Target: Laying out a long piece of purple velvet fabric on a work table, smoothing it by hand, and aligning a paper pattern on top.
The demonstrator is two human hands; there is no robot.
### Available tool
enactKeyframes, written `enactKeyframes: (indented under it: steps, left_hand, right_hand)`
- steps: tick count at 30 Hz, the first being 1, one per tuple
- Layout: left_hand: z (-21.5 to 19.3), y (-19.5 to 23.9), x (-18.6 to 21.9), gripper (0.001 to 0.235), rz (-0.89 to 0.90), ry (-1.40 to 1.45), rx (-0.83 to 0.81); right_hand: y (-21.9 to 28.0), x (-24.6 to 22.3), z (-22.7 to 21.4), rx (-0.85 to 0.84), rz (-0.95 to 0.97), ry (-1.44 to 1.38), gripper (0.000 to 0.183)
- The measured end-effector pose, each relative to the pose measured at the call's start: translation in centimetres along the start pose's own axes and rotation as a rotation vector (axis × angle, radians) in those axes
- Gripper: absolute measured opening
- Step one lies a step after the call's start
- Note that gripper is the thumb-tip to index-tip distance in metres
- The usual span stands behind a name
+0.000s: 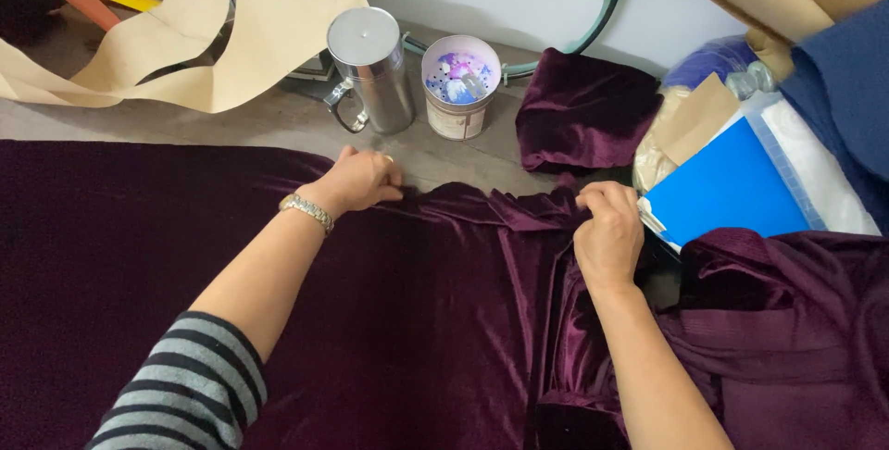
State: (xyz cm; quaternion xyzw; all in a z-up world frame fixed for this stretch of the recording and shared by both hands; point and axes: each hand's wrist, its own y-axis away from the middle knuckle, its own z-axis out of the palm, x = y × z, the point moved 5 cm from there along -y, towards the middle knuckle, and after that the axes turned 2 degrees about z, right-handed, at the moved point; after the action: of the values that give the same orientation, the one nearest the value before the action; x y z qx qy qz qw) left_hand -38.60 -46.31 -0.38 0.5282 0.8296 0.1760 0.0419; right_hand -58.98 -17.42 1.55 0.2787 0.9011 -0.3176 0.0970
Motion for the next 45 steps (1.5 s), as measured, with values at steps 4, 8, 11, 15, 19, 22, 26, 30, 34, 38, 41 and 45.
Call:
enactKeyframes:
  steps: [4,8,11,15,19,22,26,30,34,38,41,45]
  left_hand:
    - [-0.4,0.9,0.9,0.023,0.036,-0.154,0.355]
    - [1.0,1.6,2.5,0.031,-0.009,-0.212,0.532]
    - [1.9,1.2,4.8,0.025,0.087,-0.118,0.685]
    - [2.0,2.9,12.3,0.023,0.49,0.023,0.678]
    - [2.5,1.1,13.7,0.026,0.433,0.174,0.626]
    - [2.6,-1.9,11.8,0.023,0.202,0.342,0.651]
    - [2.1,-4.1,10.8,0.025,0.033,0.462,0.465]
    - [0.5,-3.8,12.5,0.06,0.017,0.432,0.084]
    - [1.5,-5.4,12.7,0.034,0.064,0.484,0.079]
    - [-1.0,-5.0,13.0,0.02,0.053,0.718,0.259]
    - [-2.1,-4.6,13.3,0.018,0.096,0.826,0.408]
    - [-4.0,-2.7,14.7,0.018,0.205,1.083,0.564]
  right_hand:
    - [-0.2,-1.4,-1.3,0.062,-0.018,-0.044,0.03]
    - [-0.1,-1.1,-0.7,-0.011,-0.017,0.008,0.028]
    - [-0.4,-1.5,-1.3,-0.032,0.0,-0.052,0.031]
    - [-1.3,-3.2,-3.5,0.06,0.009,-0.141,0.043]
    - [-1.7,-3.7,-4.4,0.084,-0.053,-0.263,0.045]
    - [-1.2,-2.7,-2.3,-0.204,-0.07,-0.396,0.033]
    - [-0.2,-3.0,-1.1,-0.626,0.113,-0.406,0.017]
    - [-1.2,-3.9,-2.6,-0.519,0.178,-0.441,0.032]
    - [-0.3,0.2,-0.5,-0.444,0.399,-0.317,0.022]
    - [-0.1,0.3,-0.4,-0.558,0.542,-0.268,0.054]
    - [0.3,1.4,0.6,-0.594,0.524,-0.171,0.043]
    - [0.1,2.5,0.7,-0.424,0.461,-0.101,0.02]
